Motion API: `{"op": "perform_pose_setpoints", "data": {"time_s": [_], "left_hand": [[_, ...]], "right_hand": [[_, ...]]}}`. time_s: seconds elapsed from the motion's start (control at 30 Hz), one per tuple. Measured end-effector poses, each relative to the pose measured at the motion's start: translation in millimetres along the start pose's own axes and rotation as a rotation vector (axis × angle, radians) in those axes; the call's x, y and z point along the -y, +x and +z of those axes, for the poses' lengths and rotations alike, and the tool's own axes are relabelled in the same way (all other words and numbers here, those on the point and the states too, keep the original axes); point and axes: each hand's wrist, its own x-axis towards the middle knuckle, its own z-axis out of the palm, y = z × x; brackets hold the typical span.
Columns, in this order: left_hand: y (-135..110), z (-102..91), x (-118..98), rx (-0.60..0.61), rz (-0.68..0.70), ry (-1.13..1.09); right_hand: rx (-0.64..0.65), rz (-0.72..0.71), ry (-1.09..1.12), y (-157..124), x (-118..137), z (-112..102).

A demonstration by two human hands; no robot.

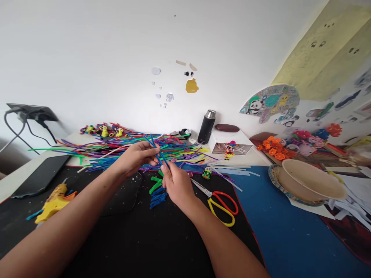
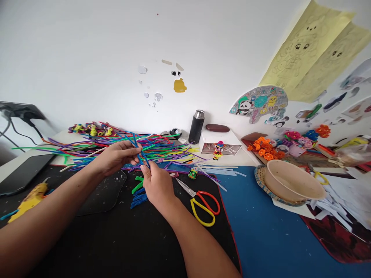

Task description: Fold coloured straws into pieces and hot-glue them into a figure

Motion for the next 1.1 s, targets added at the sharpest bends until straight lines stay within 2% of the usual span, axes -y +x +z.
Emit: {"op": "perform_pose_setpoints", "data": {"time_s": [0.7,0.97,1.1], "left_hand": [[1.5,-3.3,2.6,0.039,0.006,-0.024],[2.8,-5.6,2.4,0.06,0.019,-0.095],[6.5,-9.9,3.8,0.033,0.035,-0.149]], "right_hand": [[0.062,0.007,0.154,0.3,-5.1,5.5],[0.085,0.014,0.201,-0.2,-7.2,8.6],[0.115,0.014,0.188,-1.1,-4.2,8.1]]}}
